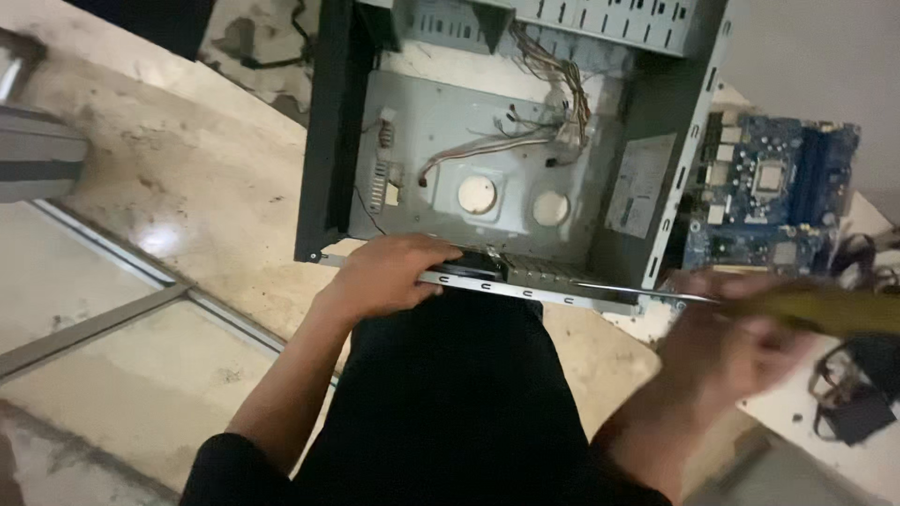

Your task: The person uses a screwdriver to remove screws from a motherboard inside a computer case. They then lift the motherboard out and place it on the table. The person continues to use the screwdriver to remove screws from the empty computer case.

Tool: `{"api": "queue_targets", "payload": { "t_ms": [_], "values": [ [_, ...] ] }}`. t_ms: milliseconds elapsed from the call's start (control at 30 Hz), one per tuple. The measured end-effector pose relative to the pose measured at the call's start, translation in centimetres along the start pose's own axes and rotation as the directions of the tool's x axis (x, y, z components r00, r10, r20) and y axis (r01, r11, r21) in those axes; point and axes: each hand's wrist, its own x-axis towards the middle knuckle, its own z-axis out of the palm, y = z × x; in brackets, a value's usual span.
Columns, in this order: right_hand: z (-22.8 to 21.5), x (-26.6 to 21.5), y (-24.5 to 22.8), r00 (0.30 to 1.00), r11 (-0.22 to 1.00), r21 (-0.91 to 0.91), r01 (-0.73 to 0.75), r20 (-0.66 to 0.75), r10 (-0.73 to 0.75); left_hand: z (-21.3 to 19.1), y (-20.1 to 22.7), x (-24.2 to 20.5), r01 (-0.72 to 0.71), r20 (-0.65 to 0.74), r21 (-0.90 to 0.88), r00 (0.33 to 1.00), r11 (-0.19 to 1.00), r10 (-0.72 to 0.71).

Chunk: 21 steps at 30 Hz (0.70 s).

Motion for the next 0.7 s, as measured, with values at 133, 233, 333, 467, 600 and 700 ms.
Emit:
{"api": "queue_targets", "payload": {
  "t_ms": [133,233,333,467,600,700],
  "values": [
    [12.4,-5.4,-2.9,0.926,0.982,0.072,0.174,0.329,-0.187,-0.7,-1.0,1.2,-0.043,0.161,-0.026,0.986,0.999,0.047],
    [11.7,-7.4,-1.8,0.961,0.987,-0.064,0.149,0.243,-0.130,-1.6,-1.5,2.0,-0.050,0.293,-0.118,0.952,0.992,0.083],
    [10.0,-10.6,-1.4,0.988,0.991,-0.081,0.109,0.121,-0.099,-2.5,-1.1,2.1,-0.078,0.362,-0.107,0.925,0.991,0.112],
    [11.0,-15.4,-3.2,0.996,0.998,0.008,0.061,-0.063,-0.060,-3.5,-0.6,2.0,-0.046,0.385,-0.036,0.921,0.998,0.056],
    [9.8,-19.4,-3.4,0.978,0.993,0.031,0.118,-0.175,-0.111,-3.8,-0.4,1.9,-0.038,0.402,-0.046,0.914,0.998,0.054],
    [8.0,-20.7,-3.3,0.985,0.972,0.204,0.120,-0.144,-0.091,-3.4,0.0,1.5,-0.008,0.391,-0.090,0.919,0.996,0.043]
  ]
}}
